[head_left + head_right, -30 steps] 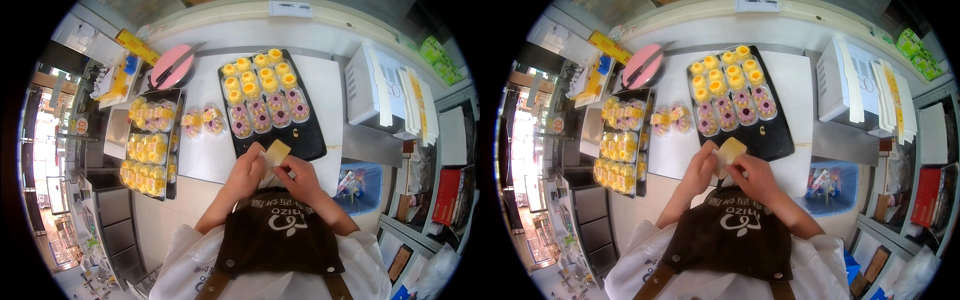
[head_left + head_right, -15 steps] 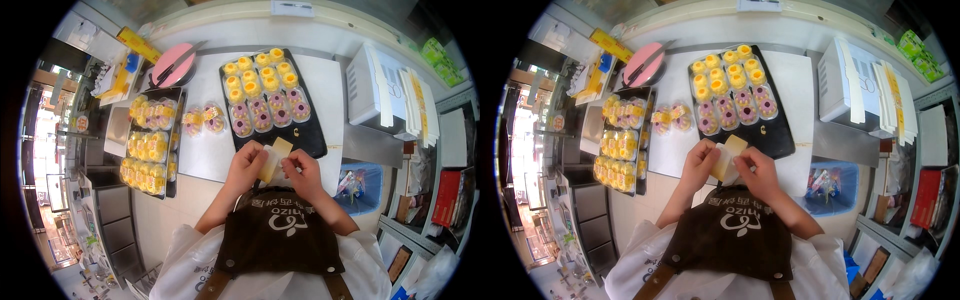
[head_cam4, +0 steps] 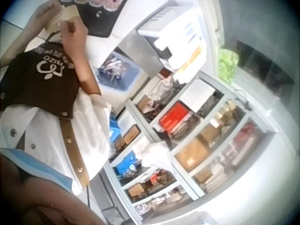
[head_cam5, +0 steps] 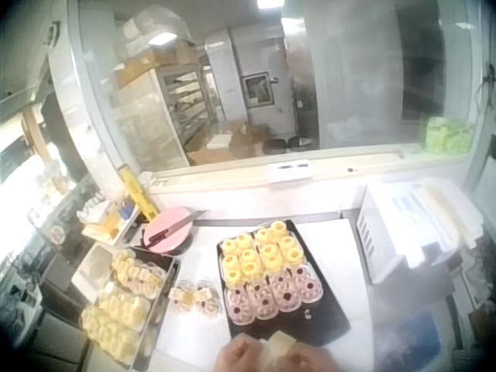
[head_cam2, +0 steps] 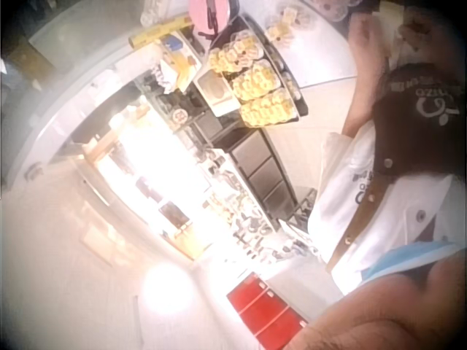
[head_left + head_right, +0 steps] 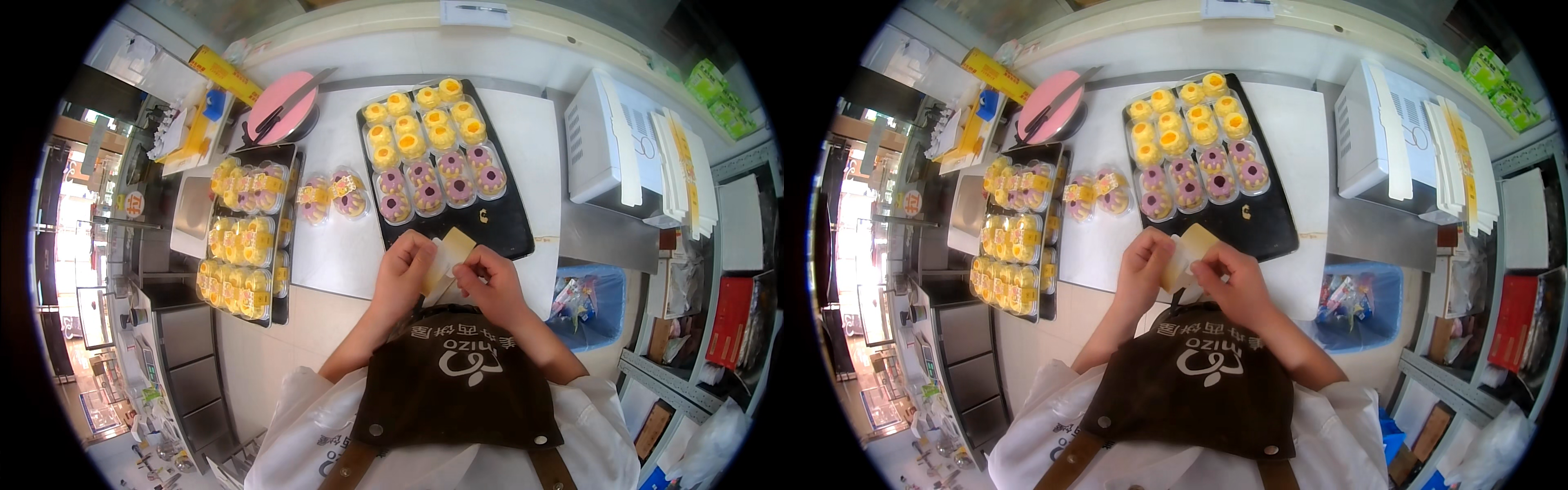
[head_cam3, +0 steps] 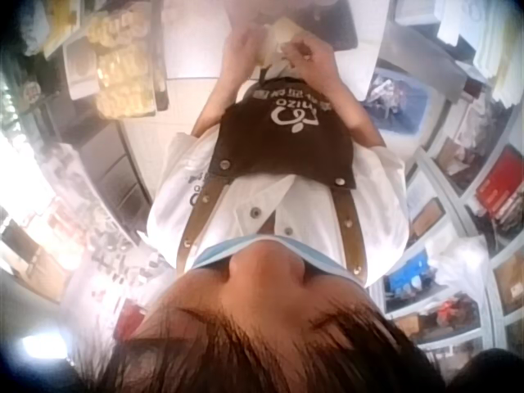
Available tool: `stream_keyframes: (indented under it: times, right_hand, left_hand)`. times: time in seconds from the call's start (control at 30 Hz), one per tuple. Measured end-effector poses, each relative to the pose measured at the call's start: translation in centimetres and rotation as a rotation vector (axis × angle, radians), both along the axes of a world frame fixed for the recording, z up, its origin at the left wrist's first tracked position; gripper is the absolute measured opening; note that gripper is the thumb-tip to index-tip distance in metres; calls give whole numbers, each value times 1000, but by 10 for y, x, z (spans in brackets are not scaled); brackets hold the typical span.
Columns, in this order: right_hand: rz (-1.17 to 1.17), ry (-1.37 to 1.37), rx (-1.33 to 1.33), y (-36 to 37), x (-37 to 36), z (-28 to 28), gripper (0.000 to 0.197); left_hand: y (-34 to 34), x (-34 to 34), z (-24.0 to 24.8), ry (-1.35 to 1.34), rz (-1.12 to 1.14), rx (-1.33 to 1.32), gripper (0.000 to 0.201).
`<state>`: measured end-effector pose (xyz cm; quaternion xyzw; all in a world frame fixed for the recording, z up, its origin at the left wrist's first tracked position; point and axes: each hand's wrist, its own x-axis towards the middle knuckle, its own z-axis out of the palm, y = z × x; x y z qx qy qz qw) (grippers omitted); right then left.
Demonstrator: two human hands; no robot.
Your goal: The person wraps individual yellow and purple pastries in clear plastic film and seals them with yellow labels. They work systematically on a tray of pastries, placing the wrapped items into a stack on the counter.
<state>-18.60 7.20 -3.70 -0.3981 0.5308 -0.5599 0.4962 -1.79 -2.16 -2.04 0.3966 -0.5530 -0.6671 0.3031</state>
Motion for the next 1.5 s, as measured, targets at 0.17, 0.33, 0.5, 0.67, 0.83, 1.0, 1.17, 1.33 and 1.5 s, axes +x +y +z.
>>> stream_keyframes:
  times: [0.17, 0.33, 0.5, 0.67, 0.83, 1.0, 1.17, 1.33, 1.5]
  right_hand:
    - [-13, -134, 38, 0, 4, 0, 19]
    - [-31, -179, 46, 0, 3, -5, 17]
    - [-58, -251, 54, -3, 2, -13, 15]
    - [-69, -267, 113, -2, 5, -23, 15]
    - [-35, -314, 104, -2, 2, -28, 16]
    - [-26, -342, 99, -1, 1, -29, 14]
    - [-34, -227, 46, -2, 5, -17, 8]
    - [-44, -162, 5, -3, 6, -11, 8]
    - [-30, -169, 13, -3, 5, -11, 7]
  left_hand:
    - [3, -3, -4, -3, -16, -46, 18]
    - [5, -4, -3, -88, -18, -128, 21]
    - [7, -4, 3, -142, -25, -173, 23]
    - [8, -6, 6, -176, -32, -163, 20]
    - [7, -4, 12, -207, -81, -127, 20]
    - [6, -4, 16, -196, -106, -98, 18]
    - [4, -4, 8, -169, -62, -57, 19]
    - [4, -8, 8, -167, 13, -71, 19]
    - [5, -7, 6, -32, 5, 14, 19]
